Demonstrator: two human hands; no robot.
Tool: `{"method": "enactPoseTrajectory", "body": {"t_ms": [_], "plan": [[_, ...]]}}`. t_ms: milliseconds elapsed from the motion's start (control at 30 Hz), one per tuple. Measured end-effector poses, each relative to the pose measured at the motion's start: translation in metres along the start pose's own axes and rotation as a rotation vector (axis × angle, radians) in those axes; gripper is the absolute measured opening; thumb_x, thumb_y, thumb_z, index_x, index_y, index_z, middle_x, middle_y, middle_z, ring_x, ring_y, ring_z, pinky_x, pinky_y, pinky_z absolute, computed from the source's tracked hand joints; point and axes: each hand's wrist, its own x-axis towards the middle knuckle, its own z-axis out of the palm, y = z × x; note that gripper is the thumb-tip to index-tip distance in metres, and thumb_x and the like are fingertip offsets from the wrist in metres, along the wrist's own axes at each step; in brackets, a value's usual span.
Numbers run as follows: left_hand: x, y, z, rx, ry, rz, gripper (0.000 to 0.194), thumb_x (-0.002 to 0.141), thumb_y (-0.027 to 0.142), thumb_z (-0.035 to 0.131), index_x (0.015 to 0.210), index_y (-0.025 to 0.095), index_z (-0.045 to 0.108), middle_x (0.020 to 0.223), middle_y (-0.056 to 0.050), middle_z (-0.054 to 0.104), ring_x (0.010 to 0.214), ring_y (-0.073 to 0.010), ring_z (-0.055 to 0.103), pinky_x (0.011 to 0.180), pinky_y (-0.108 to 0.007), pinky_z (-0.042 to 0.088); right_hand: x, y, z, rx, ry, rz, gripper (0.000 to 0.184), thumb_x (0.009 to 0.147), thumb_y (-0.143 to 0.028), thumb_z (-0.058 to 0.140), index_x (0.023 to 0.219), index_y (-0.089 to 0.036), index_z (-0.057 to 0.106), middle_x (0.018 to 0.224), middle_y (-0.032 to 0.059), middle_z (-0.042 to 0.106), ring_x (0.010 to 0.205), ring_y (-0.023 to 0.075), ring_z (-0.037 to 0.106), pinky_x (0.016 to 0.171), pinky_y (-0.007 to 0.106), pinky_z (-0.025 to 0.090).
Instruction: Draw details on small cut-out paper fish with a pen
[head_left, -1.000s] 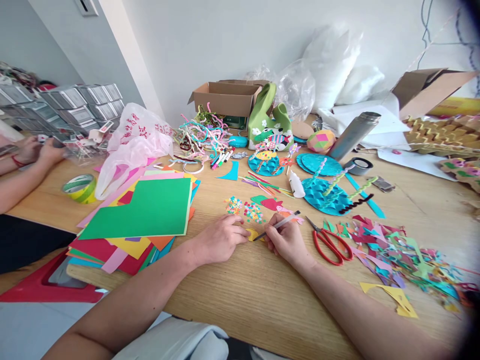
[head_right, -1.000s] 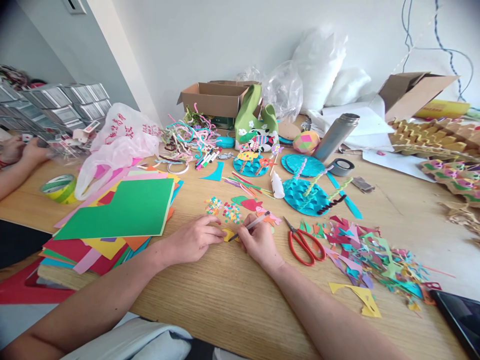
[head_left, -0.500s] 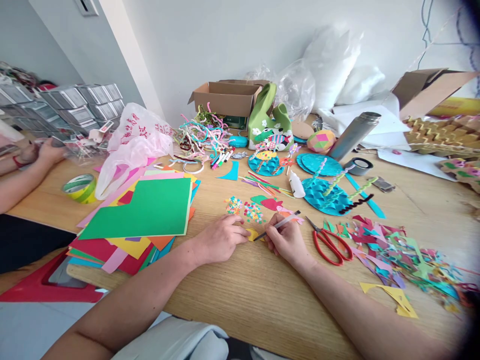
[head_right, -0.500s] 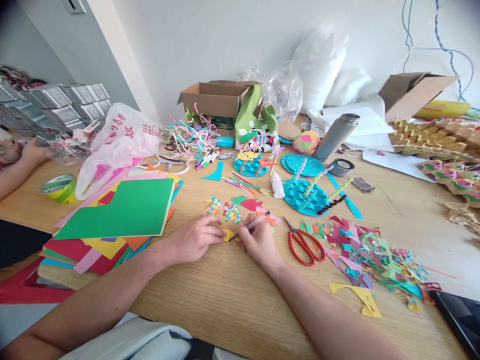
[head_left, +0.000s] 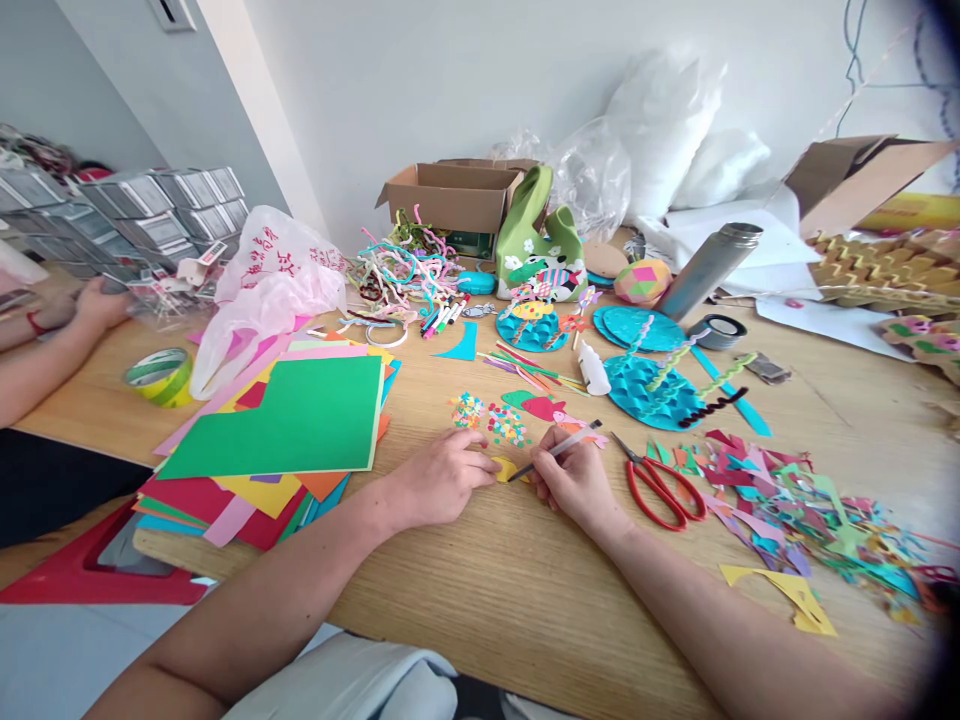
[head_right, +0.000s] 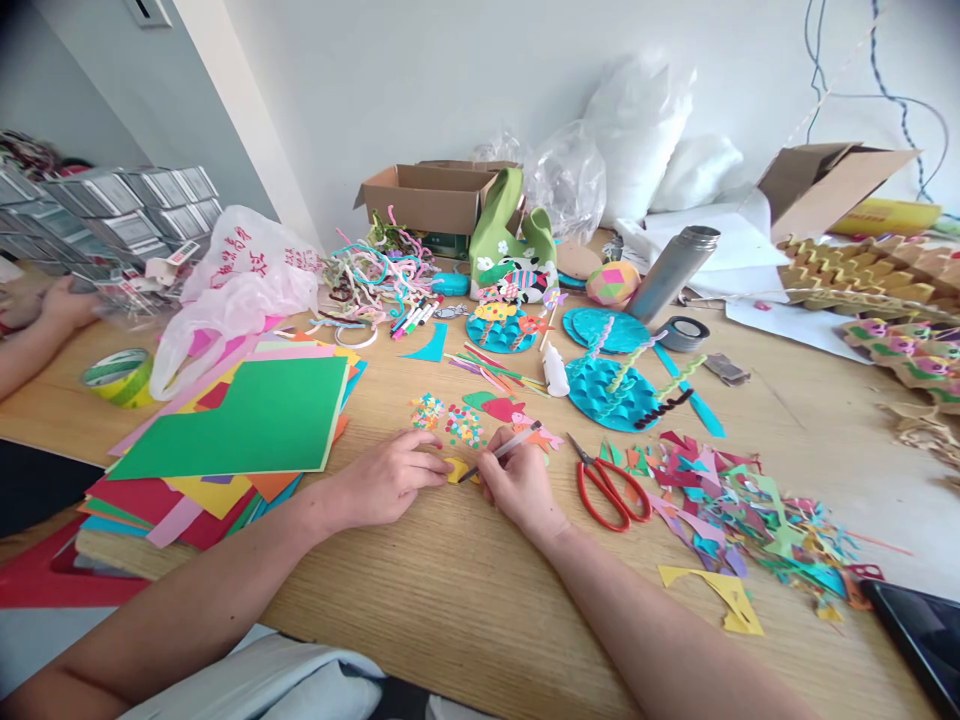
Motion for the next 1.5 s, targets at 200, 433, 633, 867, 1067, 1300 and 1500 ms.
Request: {"method": "enactPoseTrajectory", "body": {"t_ms": [200, 433, 633, 867, 1067, 1300, 1500], "plan": [[0.0, 0.0002, -0.0009, -0.004, -0.005, -0.003, 0.037, 0.087, 0.0, 0.05, 0.11, 0.016, 0.073, 0.117, -0.005, 0.072, 0.122, -0.0253, 0.05, 0.105, -0.041, 0.046, -0.0014, -0.0036, 0.0003, 0.002, 0.016, 0.025, 0.018, 0.075, -0.03, 0.057, 0.065, -0.026, 0.043, 0.039, -0.0059, 0.051, 0.029, 0.0111, 0.043, 0.029, 0.021, 0.028], [-0.0002, 0.0006, -0.0005, 0.009, 0.002, 0.005, 0.034, 0.086, -0.001, 0.053, 0.109, 0.015, 0.073, 0.117, -0.004, 0.072, 0.12, -0.0256, 0.05, 0.105, -0.04, 0.045, -0.0012, -0.0025, -0.0004, -0.011, 0.012, 0.004, 0.018, 0.076, -0.029, 0.057, 0.065, -0.025, 0.043, 0.04, -0.0056, 0.052, 0.029, 0.0104, 0.042, 0.03, 0.02, 0.028], [-0.0002, 0.0001, -0.0001, 0.001, -0.008, 0.0, 0.037, 0.085, -0.001, 0.053, 0.11, 0.017, 0.073, 0.118, -0.002, 0.072, 0.122, -0.0259, 0.05, 0.105, -0.04, 0.045, -0.0017, -0.0039, 0.0002, -0.003, 0.02, 0.018, 0.018, 0.075, -0.029, 0.057, 0.064, -0.025, 0.043, 0.039, -0.0056, 0.052, 0.028, 0.0103, 0.042, 0.03, 0.019, 0.028], [-0.0002, 0.0006, -0.0012, -0.001, -0.014, 0.002, 0.036, 0.087, 0.0, 0.052, 0.111, 0.015, 0.073, 0.117, -0.005, 0.072, 0.122, -0.025, 0.049, 0.106, -0.041, 0.044, -0.0023, -0.0069, 0.0006, 0.011, 0.02, 0.015, 0.018, 0.074, -0.03, 0.057, 0.064, -0.025, 0.043, 0.038, -0.0052, 0.052, 0.028, 0.01, 0.042, 0.029, 0.019, 0.028], [-0.0002, 0.0009, -0.0004, 0.001, -0.009, -0.006, 0.035, 0.088, 0.0, 0.052, 0.111, 0.016, 0.073, 0.118, -0.005, 0.072, 0.123, -0.0255, 0.05, 0.107, -0.041, 0.044, -0.002, -0.0041, 0.0, 0.026, 0.01, 0.017, 0.018, 0.074, -0.031, 0.057, 0.065, -0.025, 0.043, 0.039, -0.0052, 0.052, 0.028, 0.0102, 0.043, 0.029, 0.019, 0.029], [-0.0006, 0.0002, 0.0004, -0.002, -0.004, -0.003, 0.036, 0.087, 0.0, 0.051, 0.111, 0.016, 0.073, 0.118, -0.006, 0.072, 0.123, -0.0255, 0.05, 0.105, -0.042, 0.046, -0.0013, -0.0019, -0.0002, -0.001, 0.014, 0.014, 0.018, 0.076, -0.03, 0.058, 0.066, -0.025, 0.043, 0.04, -0.0058, 0.052, 0.029, 0.0106, 0.044, 0.029, 0.019, 0.03], [-0.0003, 0.0008, -0.0001, -0.004, -0.005, -0.009, 0.036, 0.089, 0.001, 0.05, 0.111, 0.017, 0.073, 0.118, -0.006, 0.072, 0.124, -0.025, 0.05, 0.106, -0.043, 0.046, -0.0011, 0.0003, -0.0011, 0.028, -0.017, -0.007, 0.019, 0.078, -0.031, 0.058, 0.067, -0.025, 0.044, 0.041, -0.0055, 0.053, 0.029, 0.0104, 0.044, 0.029, 0.019, 0.029]]}}
